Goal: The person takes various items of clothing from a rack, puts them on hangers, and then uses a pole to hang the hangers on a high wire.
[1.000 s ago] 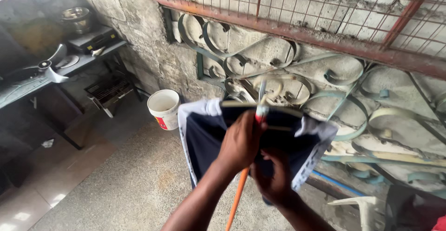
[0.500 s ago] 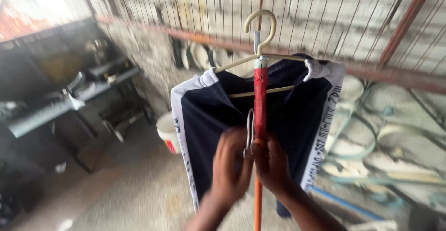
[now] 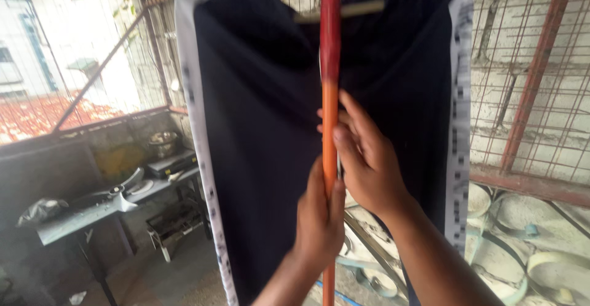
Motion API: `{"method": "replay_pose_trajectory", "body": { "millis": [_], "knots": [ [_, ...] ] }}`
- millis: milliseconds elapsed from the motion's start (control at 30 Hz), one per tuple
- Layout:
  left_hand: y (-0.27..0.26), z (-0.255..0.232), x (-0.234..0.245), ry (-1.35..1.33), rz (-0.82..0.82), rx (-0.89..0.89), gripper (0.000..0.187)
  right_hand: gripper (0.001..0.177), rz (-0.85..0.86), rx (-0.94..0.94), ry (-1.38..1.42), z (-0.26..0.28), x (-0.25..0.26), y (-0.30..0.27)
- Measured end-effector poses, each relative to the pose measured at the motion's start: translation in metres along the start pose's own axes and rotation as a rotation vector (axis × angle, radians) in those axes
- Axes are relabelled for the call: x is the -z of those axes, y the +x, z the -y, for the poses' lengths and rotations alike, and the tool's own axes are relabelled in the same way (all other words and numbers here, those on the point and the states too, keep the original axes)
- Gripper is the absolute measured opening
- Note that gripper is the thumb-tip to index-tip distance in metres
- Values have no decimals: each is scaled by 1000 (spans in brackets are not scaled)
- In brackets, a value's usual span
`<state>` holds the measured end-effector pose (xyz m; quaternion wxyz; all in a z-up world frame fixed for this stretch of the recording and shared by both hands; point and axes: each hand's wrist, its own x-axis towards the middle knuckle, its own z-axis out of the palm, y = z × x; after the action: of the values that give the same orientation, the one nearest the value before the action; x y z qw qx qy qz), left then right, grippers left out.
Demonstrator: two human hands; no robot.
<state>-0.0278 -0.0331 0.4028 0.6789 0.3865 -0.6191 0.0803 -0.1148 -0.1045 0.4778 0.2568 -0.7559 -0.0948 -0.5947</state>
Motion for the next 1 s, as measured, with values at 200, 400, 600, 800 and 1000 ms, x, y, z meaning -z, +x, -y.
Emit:
{"method": "replay_pose_trajectory", "body": {
  "millis": [200, 400, 600, 800, 1000],
  "knots": [
    [99, -50, 11, -225, 4, 324, 47, 81, 9, -408, -144, -40, -16, -109],
    [213, -90, 23, -94, -40, -164, 33, 81, -129, -594, 558, -82, -79, -197],
    [249, -138, 50, -80, 81, -213, 65, 67, -168, -311, 643, -41, -94, -157],
    [217, -142, 49, 290, -1, -348, 67, 65, -279, -637, 530, 52, -80, -46],
    [256, -164, 50, 270, -54, -258, 61, 75, -74, -208, 690, 56, -91, -66]
  ]
}}
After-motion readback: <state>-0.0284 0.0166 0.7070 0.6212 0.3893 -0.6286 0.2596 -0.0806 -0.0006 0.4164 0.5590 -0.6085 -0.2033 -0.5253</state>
